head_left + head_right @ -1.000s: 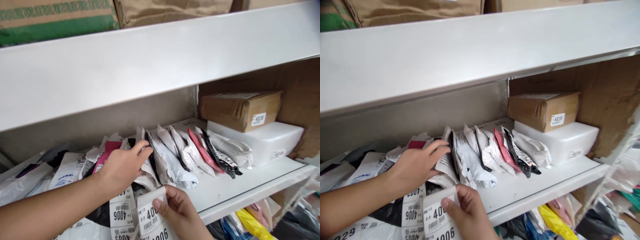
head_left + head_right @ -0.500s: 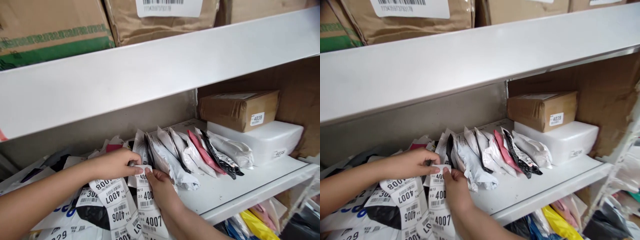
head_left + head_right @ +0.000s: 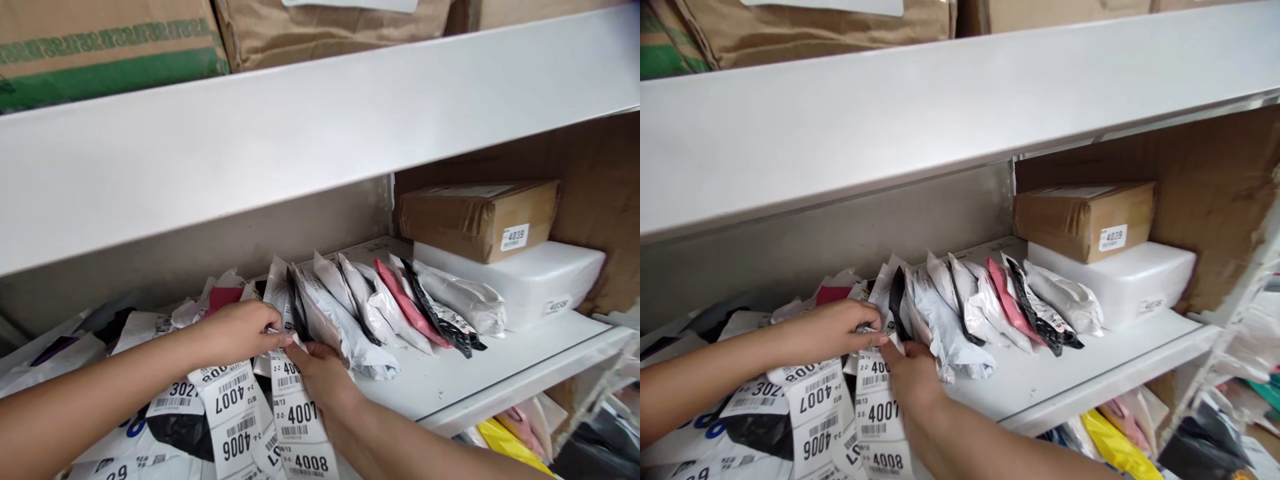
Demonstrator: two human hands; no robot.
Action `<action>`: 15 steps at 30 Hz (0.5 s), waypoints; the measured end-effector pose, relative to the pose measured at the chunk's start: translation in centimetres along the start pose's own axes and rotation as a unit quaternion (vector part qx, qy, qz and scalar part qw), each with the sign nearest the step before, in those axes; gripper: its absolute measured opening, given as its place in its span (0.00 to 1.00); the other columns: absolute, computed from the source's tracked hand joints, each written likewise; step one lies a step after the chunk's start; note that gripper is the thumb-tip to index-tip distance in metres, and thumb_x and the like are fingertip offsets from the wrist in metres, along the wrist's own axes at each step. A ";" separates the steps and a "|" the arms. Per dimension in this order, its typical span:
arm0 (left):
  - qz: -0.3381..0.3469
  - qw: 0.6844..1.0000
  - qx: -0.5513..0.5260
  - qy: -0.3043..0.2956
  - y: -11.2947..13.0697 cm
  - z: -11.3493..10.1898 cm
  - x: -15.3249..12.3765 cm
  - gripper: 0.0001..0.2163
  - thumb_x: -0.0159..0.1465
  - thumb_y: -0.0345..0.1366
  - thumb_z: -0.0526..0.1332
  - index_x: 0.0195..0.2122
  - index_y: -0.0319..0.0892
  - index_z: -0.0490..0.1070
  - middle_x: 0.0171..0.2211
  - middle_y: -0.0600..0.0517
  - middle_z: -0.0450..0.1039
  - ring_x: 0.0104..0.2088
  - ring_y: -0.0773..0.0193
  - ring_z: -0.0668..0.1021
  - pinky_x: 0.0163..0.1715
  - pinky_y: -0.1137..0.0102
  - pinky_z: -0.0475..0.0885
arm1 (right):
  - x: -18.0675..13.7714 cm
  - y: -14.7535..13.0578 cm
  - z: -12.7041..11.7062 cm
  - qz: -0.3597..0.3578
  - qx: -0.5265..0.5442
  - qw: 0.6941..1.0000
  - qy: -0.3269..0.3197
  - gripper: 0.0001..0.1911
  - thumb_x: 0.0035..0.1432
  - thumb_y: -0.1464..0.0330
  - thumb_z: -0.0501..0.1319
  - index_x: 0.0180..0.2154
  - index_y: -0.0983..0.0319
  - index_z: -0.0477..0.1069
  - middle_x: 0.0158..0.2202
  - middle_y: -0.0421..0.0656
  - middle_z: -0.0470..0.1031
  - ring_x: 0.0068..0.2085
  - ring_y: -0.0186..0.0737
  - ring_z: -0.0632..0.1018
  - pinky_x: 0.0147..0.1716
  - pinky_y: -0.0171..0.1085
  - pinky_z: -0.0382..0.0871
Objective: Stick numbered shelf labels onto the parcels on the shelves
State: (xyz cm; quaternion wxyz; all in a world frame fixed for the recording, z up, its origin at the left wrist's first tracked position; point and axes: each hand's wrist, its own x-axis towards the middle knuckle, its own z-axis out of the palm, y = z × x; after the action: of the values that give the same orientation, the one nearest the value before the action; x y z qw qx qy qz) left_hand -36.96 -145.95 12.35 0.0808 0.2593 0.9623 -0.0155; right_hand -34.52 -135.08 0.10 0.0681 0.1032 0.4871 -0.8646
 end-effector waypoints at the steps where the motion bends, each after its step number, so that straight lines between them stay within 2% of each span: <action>1: 0.004 1.000 -0.002 -0.003 -0.2 0.1 0.1 0.20 0.61 0.54 0.51 0.30 0.43 0.72 0.33 0.50 0.73 0.32 0.61 0.74 0.30 0.70 0.65 | 0.0 -0.1 0.2 0.011 -0.003 1.000 0.014 0.20 0.43 0.58 0.70 0.18 0.63 0.65 0.14 0.38 0.68 0.16 0.30 0.67 0.18 0.31 0.58; 4: 0.016 1.000 0.006 0.009 -0.9 0.6 0.4 0.21 0.64 0.51 0.48 0.28 0.42 0.71 0.32 0.50 0.73 0.32 0.62 0.74 0.32 0.69 0.66 | -0.6 -0.5 0.4 0.044 0.020 0.999 0.008 0.15 0.50 0.62 0.66 0.21 0.64 0.68 0.16 0.39 0.70 0.18 0.32 0.70 0.21 0.33 0.63; 7: 0.029 0.999 0.018 0.039 -1.2 0.9 0.4 0.21 0.66 0.48 0.45 0.29 0.42 0.71 0.32 0.49 0.73 0.33 0.61 0.74 0.34 0.68 0.65 | -1.3 -0.9 0.0 0.043 0.048 0.997 -0.038 0.09 0.51 0.66 0.65 0.25 0.64 0.71 0.18 0.39 0.72 0.20 0.32 0.72 0.25 0.34 0.68; 10: -0.006 0.999 0.009 0.030 -0.8 0.7 0.3 0.23 0.65 0.51 0.44 0.28 0.42 0.70 0.30 0.49 0.73 0.31 0.61 0.73 0.30 0.68 0.64 | -0.9 -0.6 -0.5 0.024 0.016 0.999 -0.035 0.12 0.49 0.63 0.67 0.22 0.65 0.70 0.17 0.38 0.71 0.20 0.32 0.71 0.24 0.33 0.66; 12: -0.028 1.000 0.002 0.015 -0.4 0.4 0.2 0.20 0.63 0.52 0.49 0.30 0.43 0.70 0.32 0.50 0.73 0.31 0.60 0.73 0.29 0.69 0.63 | -0.4 -0.1 -0.7 0.016 -0.014 1.000 -0.018 0.15 0.48 0.60 0.67 0.21 0.64 0.69 0.17 0.38 0.70 0.20 0.32 0.70 0.22 0.33 0.64; 15: -0.032 0.999 0.011 0.007 -0.2 0.3 0.2 0.14 0.62 0.49 0.52 0.32 0.45 0.69 0.33 0.51 0.72 0.33 0.60 0.73 0.30 0.69 0.62 | 0.1 0.4 -0.7 0.005 -0.020 1.000 -0.001 0.17 0.47 0.58 0.67 0.20 0.63 0.68 0.17 0.39 0.70 0.20 0.32 0.70 0.21 0.33 0.63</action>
State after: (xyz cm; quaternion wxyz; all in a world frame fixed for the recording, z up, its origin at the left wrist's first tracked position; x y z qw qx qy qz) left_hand -37.22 -146.02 12.02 0.0707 0.2290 0.9705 -0.0269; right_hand -34.50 -134.70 -0.56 0.0750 0.1037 0.5039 -0.8542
